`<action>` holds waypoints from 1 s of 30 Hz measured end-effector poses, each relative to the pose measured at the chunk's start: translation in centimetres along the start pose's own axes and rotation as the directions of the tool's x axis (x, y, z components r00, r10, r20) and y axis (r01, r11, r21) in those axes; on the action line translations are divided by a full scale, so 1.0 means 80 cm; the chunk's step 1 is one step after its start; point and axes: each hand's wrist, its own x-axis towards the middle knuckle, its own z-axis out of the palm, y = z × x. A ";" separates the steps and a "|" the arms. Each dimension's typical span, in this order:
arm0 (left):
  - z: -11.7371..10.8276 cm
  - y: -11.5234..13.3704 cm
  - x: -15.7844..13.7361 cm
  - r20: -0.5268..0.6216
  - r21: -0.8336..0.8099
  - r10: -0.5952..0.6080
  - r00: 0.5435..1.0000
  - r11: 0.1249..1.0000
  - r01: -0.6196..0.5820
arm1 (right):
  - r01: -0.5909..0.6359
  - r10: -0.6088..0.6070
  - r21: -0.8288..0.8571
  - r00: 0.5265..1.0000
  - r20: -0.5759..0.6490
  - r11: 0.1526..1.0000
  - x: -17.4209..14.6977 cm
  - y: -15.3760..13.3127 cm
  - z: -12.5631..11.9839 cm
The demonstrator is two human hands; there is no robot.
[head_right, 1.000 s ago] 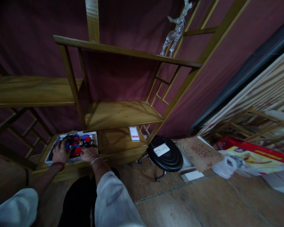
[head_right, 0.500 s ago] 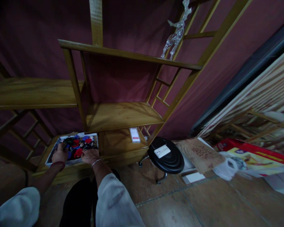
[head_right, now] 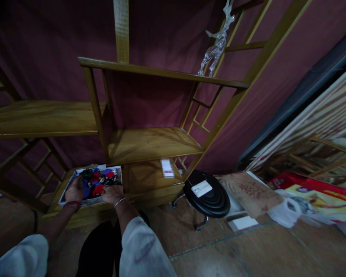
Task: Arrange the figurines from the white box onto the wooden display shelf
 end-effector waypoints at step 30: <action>-0.030 0.065 -0.071 -0.013 -0.299 -0.008 1.000 0.954 0.003 | -0.112 0.187 0.387 0.969 -0.162 0.915 -0.020 -0.005 -0.012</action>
